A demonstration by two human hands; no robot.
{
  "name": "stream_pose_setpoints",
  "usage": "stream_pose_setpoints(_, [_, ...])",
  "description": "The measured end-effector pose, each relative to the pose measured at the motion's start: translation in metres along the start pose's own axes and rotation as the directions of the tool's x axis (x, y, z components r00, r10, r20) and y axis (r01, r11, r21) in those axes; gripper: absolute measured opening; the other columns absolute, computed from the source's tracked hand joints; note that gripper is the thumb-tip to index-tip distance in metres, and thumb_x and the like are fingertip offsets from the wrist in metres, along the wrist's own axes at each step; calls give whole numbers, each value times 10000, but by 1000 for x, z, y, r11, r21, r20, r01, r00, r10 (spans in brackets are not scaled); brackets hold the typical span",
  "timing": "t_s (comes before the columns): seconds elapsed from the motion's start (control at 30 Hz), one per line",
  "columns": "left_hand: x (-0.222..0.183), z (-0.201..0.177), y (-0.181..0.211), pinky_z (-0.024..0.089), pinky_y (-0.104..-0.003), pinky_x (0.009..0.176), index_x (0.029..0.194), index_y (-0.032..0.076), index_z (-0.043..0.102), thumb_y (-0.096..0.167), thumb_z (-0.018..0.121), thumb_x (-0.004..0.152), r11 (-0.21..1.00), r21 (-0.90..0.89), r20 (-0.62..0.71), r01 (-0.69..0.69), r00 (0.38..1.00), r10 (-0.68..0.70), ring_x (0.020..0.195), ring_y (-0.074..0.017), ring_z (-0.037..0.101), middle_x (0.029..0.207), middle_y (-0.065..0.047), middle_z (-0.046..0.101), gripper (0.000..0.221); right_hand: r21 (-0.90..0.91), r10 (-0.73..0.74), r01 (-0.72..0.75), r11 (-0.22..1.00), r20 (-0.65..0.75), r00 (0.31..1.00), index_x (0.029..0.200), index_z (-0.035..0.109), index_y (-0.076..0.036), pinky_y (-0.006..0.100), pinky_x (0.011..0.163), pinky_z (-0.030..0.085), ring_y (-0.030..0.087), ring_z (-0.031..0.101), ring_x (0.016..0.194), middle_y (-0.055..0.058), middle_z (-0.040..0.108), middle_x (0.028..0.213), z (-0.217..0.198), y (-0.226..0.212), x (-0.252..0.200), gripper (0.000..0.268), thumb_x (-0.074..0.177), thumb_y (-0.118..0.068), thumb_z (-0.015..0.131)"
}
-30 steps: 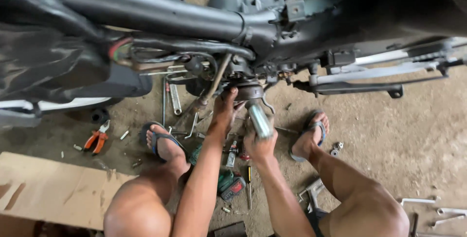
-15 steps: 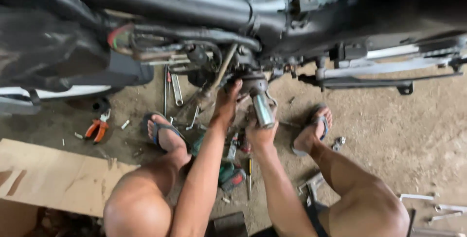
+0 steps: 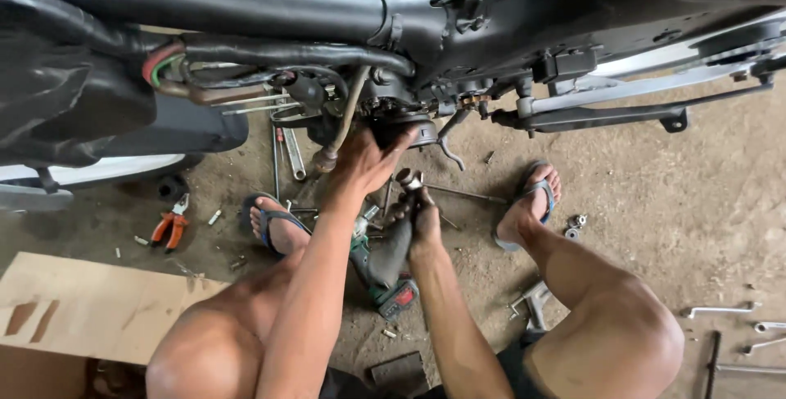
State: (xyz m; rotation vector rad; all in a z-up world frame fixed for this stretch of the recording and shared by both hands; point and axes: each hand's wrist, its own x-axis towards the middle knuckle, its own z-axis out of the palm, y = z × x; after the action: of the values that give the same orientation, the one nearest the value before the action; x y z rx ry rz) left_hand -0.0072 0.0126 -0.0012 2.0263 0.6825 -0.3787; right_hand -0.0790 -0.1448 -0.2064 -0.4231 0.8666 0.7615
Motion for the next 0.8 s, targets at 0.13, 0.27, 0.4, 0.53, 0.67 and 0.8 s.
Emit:
stream_pose_setpoints(0.13, [9,-9,23,539,-553,945,1223,-113,626,852,336,874,965,248,197,-87,980,37,1173,-471,652,1193,-338,671,1067,250,-117,148,957,-137,984,711,515,-144,396,628,493,206,507,526,-35,417,601,0,23,27,410,1051,-350,418])
stream_pose_setpoints(0.27, [15,-12,14,548,-533,938,1141,-109,675,816,299,919,912,387,280,-135,960,23,1169,-456,664,1169,-330,699,1022,39,-226,233,972,-132,965,715,538,-112,335,607,498,175,516,503,-4,457,566,71,14,8,324,1015,-230,577])
stream_pose_setpoints(0.4, [17,-13,13,508,-568,994,1161,-142,643,831,286,902,915,387,282,-116,959,2,1221,-483,621,1229,-363,660,1068,118,-191,197,973,-57,980,725,530,-148,319,566,513,145,508,502,-28,434,570,76,26,-8,380,1054,-336,540])
stream_pose_setpoints(0.53, [20,-10,11,498,-527,1041,1227,-94,613,894,241,845,910,398,295,-116,956,-7,1274,-444,596,1298,-332,634,1123,245,-189,218,945,-136,972,740,510,-119,360,585,516,199,538,498,-17,452,566,37,22,20,347,1049,-271,472])
stream_pose_setpoints(0.67, [21,3,-9,451,-543,1099,1312,-80,580,887,253,855,914,397,322,-81,945,-56,1342,-428,544,1382,-322,584,1119,286,-150,180,941,-126,981,724,497,-124,326,554,497,154,517,503,-43,431,570,55,17,-9,355,1034,-297,506])
stream_pose_setpoints(0.8, [18,-10,12,433,-536,1122,1311,-89,572,876,267,860,916,391,300,-89,953,-35,1351,-436,530,1381,-334,578,1108,201,-138,147,968,-59,989,728,503,-105,248,490,457,97,487,505,-45,398,573,54,17,-13,388,1040,-329,554])
